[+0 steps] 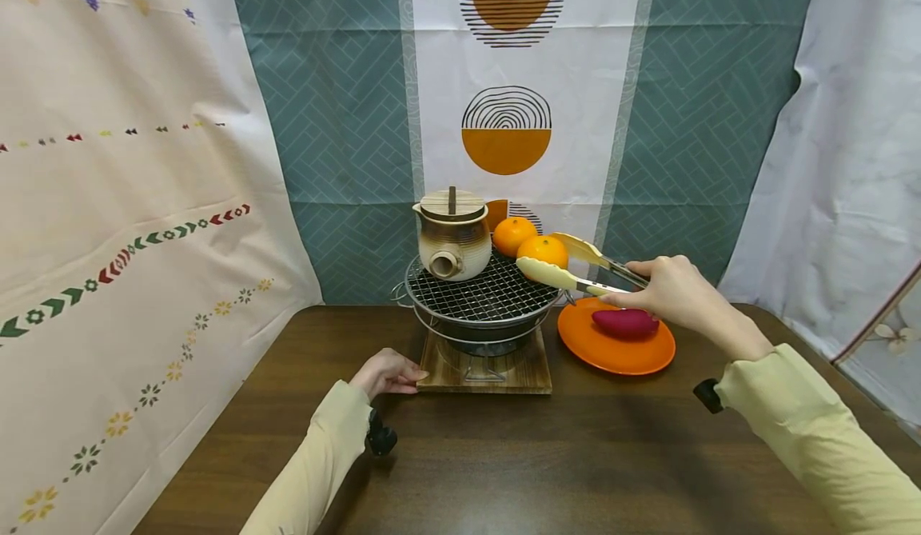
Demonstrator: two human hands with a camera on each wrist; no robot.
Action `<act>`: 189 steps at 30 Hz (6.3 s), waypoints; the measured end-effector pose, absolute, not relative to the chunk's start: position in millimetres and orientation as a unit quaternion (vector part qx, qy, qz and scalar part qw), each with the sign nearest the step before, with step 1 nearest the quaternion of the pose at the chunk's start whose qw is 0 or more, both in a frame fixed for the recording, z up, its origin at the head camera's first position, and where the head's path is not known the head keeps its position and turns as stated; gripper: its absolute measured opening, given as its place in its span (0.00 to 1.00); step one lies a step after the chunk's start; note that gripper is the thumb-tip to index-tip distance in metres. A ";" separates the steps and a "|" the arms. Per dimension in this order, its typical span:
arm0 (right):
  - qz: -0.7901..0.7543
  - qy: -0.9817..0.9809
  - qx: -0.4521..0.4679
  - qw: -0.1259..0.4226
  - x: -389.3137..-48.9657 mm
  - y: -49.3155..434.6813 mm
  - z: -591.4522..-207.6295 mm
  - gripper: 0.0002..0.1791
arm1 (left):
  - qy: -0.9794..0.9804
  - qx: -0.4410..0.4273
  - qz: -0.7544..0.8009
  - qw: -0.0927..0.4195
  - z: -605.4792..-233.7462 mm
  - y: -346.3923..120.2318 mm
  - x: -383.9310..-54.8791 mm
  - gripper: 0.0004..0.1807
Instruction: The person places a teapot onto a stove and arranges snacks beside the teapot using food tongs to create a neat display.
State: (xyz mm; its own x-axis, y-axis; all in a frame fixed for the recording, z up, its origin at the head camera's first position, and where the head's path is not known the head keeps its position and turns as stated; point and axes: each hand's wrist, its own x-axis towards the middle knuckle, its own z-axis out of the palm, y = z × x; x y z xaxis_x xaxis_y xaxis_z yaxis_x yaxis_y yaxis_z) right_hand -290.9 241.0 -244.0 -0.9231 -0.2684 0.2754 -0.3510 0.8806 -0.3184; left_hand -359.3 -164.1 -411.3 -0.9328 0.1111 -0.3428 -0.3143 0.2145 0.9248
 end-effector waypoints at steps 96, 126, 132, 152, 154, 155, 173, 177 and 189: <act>0.201 -0.938 0.129 0.251 -276.2 274.7 -246.1 0.28 | 0.754 -0.080 0.628 0.175 -411.7 -163.0 -359.6 0.19; 0.195 -0.957 0.071 0.204 -284.8 308.5 -271.1 0.27 | 0.756 -0.077 0.626 0.175 -412.8 -163.4 -360.8 0.19; 0.192 -0.962 0.061 0.185 -285.8 314.2 -276.2 0.28 | 0.758 -0.074 0.622 0.178 -411.3 -164.1 -359.8 0.19; 0.191 -0.972 0.054 0.128 -290.9 330.7 -291.5 0.29 | 0.759 -0.083 0.621 0.176 -411.8 -164.5 -360.1 0.15; 0.189 -0.973 0.054 0.124 -291.7 332.8 -293.7 0.29 | 0.759 -0.082 0.622 0.176 -412.1 -164.5 -361.1 0.15; 0.188 -0.973 0.056 0.122 -291.7 333.9 -294.8 0.28 | 0.759 -0.080 0.622 0.176 -412.3 -164.7 -361.5 0.15; 0.176 -0.975 0.085 0.107 -298.3 353.3 -318.4 0.27 | 0.761 -0.079 0.619 0.176 -409.9 -164.2 -359.2 0.15; 0.181 -0.974 0.086 0.101 -300.9 356.0 -323.5 0.25 | 0.759 -0.082 0.621 0.178 -410.1 -163.8 -359.0 0.15; 0.195 -0.975 0.085 0.067 -308.9 358.7 -335.3 0.25 | 0.757 -0.084 0.624 0.174 -410.9 -165.0 -357.1 0.16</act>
State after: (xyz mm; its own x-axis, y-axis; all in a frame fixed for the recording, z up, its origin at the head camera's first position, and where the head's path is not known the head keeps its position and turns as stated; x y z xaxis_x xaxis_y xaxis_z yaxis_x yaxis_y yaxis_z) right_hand -308.9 358.7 -335.3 -0.9766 -0.1402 0.1631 -0.1922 0.9090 -0.3697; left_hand -357.1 -165.0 -410.9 -0.9250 0.0897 -0.3691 -0.3454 0.2058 0.9156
